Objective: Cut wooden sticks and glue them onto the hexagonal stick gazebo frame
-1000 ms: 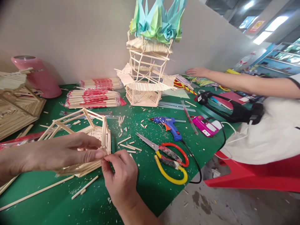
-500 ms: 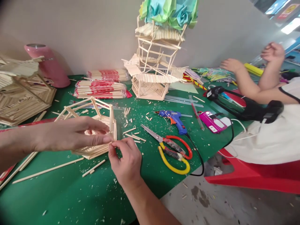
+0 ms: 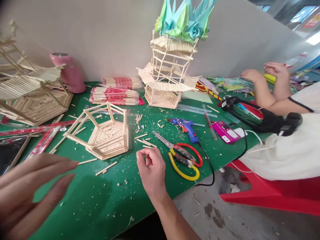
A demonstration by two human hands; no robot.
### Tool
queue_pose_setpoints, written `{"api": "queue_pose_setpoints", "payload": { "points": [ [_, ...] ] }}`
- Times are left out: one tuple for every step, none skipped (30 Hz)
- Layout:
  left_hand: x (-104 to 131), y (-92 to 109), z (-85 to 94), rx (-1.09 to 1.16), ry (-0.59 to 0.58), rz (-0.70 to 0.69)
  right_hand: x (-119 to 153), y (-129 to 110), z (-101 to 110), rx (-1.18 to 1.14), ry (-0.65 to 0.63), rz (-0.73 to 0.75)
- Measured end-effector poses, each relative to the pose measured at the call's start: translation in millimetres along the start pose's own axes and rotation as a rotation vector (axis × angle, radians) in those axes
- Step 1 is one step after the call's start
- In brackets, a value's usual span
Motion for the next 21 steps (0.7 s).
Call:
{"api": "queue_pose_setpoints", "payload": {
  "points": [
    [8.7,3.6,-4.7,-0.026,0.015,-0.061,2.9,-1.7,2.4,0.0,-0.019,0.002],
    [17.1,5.7,-13.4,-0.049,-0.06,-0.086,6.1,-3.8,4.0,0.002,-0.042,0.008],
    [25.0,7.9,-19.7,-0.062,-0.072,-0.11,9.7,-6.0,4.8,0.004,-0.072,0.017],
    [32.4,9.0,-26.9,-0.066,-0.115,-0.114,13.4,-8.3,4.8,0.006,-0.108,0.029],
    [39.2,10.0,-33.7,-0.06,-0.157,-0.118,17.2,-10.5,3.9,0.006,-0.152,0.041],
    [44.8,9.4,-38.6,-0.072,-0.17,-0.087,20.9,-12.5,2.3,0.004,-0.206,0.052],
    [49.5,8.8,-43.0,-0.09,-0.191,-0.067,24.4,-14.4,0.2,0.002,-0.261,0.06],
    [53.0,8.2,-46.6,-0.109,-0.212,-0.055,27.5,-16.1,-1.9,0.0,-0.313,0.067],
    [55.4,7.4,-49.2,-0.134,-0.23,-0.045,30.3,-18.0,-3.9,0.002,-0.356,0.078],
    [56.7,6.9,-51.1,-0.158,-0.249,-0.045,32.7,-19.9,-5.9,0.011,-0.393,0.093],
    [57.1,6.5,-52.4,-0.18,-0.269,-0.05,34.9,-21.7,-7.8,0.028,-0.425,0.108],
    [56.7,6.3,-53.1,-0.197,-0.283,-0.056,37.0,-23.3,-9.8,0.049,-0.454,0.122],
    [55.8,6.4,-53.9,-0.209,-0.299,-0.066,39.0,-24.5,-12.1,0.074,-0.485,0.133],
    [54.4,6.8,-54.6,-0.218,-0.31,-0.076,41.0,-25.3,-14.6,0.106,-0.519,0.141],
    [52.8,7.3,-55.5,-0.227,-0.318,-0.088,42.8,-25.4,-17.3,0.143,-0.551,0.146],
    [50.9,8.0,-56.8,-0.238,-0.322,-0.103,44.1,-25.1,-19.8,0.181,-0.576,0.149],
    [48.9,8.9,-58.3,-0.254,-0.321,-0.121,44.7,-24.5,-21.9,0.216,-0.588,0.154],
    [46.8,9.8,-60.1,-0.276,-0.318,-0.139,44.6,-23.6,-23.7,0.247,-0.591,0.157],
    [44.7,10.5,-62.2,-0.3,-0.317,-0.156,43.7,-22.4,-24.9,0.271,-0.585,0.156],
    [42.6,11.1,-64.1,-0.323,-0.314,-0.171,42.2,-21.1,-25.8,0.288,-0.574,0.151],
    [40.6,11.7,-66.0,-0.343,-0.316,-0.185,40.2,-19.9,-26.3,0.299,-0.56,0.145]
  ]
}}
Point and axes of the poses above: each hand's wrist, its own x-axis away from the middle knuckle, its own z-axis out of the back of the hand, y = z × x, the point moved 4 cm from there along -x, towards the middle knuckle, and after that the axes turned 15 degrees about -x, right-handed, at the moved point
